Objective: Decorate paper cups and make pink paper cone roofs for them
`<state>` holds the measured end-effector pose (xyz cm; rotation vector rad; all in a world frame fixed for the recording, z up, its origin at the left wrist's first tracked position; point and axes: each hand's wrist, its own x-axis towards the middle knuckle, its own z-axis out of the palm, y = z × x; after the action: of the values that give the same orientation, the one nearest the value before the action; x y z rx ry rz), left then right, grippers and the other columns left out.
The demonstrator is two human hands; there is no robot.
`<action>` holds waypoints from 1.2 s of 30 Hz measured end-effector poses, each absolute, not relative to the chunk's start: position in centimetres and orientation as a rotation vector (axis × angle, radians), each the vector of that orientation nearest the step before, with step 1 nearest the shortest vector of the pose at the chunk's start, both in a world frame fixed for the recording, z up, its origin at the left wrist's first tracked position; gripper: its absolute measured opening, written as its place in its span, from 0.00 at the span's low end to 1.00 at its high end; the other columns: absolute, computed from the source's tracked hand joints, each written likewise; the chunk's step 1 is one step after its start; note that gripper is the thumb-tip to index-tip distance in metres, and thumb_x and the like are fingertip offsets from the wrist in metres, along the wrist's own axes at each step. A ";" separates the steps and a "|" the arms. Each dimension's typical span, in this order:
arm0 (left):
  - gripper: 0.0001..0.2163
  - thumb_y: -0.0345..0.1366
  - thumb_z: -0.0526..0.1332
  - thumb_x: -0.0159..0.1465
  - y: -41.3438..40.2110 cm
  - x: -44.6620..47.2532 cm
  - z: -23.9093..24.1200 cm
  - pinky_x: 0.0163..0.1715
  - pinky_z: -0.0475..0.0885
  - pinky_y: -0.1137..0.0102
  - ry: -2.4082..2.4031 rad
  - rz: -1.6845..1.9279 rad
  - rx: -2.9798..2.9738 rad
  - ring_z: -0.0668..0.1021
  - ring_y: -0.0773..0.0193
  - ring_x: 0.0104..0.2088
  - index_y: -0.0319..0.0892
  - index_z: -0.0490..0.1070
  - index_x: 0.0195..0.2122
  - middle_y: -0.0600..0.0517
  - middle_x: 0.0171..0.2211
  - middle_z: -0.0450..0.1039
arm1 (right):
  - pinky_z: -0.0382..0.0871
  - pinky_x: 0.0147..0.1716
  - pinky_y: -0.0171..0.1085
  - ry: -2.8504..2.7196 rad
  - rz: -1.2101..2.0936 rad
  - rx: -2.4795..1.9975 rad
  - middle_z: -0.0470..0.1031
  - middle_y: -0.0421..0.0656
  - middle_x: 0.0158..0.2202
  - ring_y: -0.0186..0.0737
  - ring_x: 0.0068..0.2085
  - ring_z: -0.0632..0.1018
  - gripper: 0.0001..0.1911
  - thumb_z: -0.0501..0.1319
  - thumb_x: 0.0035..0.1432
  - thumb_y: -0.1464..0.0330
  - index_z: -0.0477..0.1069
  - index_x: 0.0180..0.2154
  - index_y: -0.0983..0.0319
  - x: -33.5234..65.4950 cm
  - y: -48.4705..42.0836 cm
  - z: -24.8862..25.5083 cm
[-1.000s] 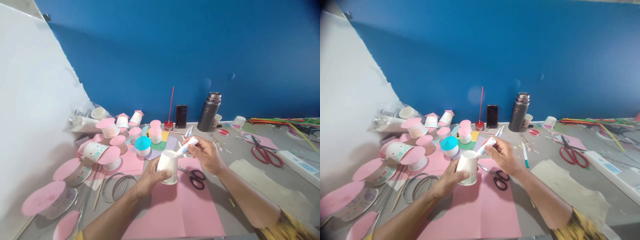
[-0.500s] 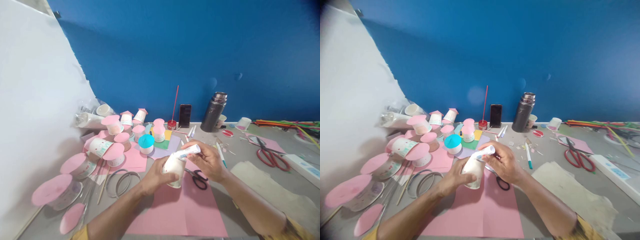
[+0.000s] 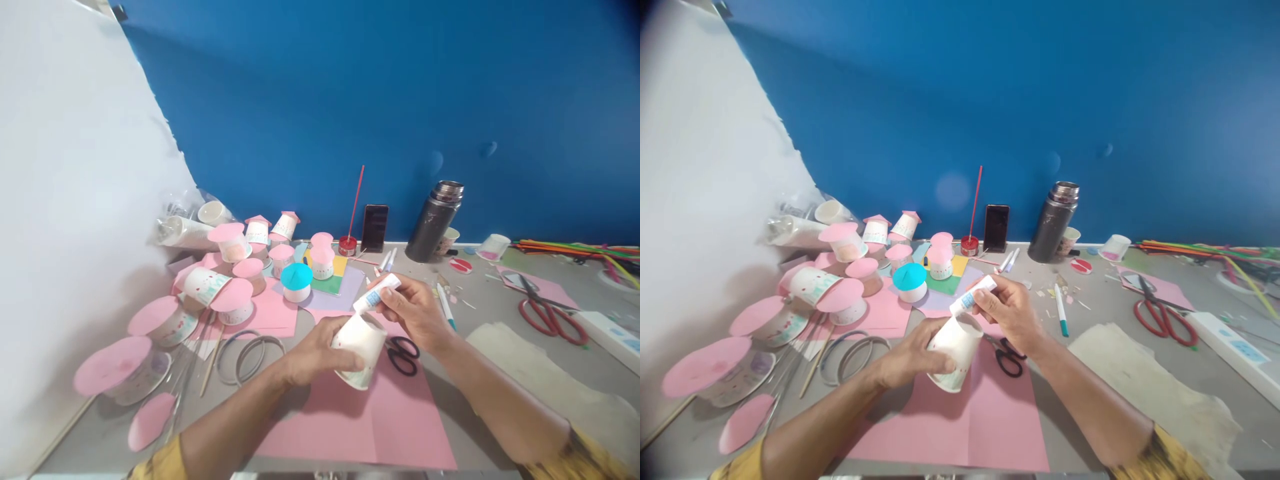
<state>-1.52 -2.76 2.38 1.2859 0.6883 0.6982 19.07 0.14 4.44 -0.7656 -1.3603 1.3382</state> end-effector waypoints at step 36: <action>0.24 0.46 0.72 0.54 -3.1 -1.6 2.5 0.36 0.68 0.68 0.951 0.881 1.535 0.71 0.61 0.35 0.41 0.74 0.49 0.51 0.37 0.73 | 0.51 0.20 0.33 -1.266 1.376 -1.034 0.67 0.38 0.20 0.31 0.23 0.63 0.17 0.70 0.52 0.56 0.73 0.25 0.62 20.6 1.4 5.1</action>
<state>-1.57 -3.06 2.46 1.5345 0.9505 0.8806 20.60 1.37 5.14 -1.0342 -1.2660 1.3757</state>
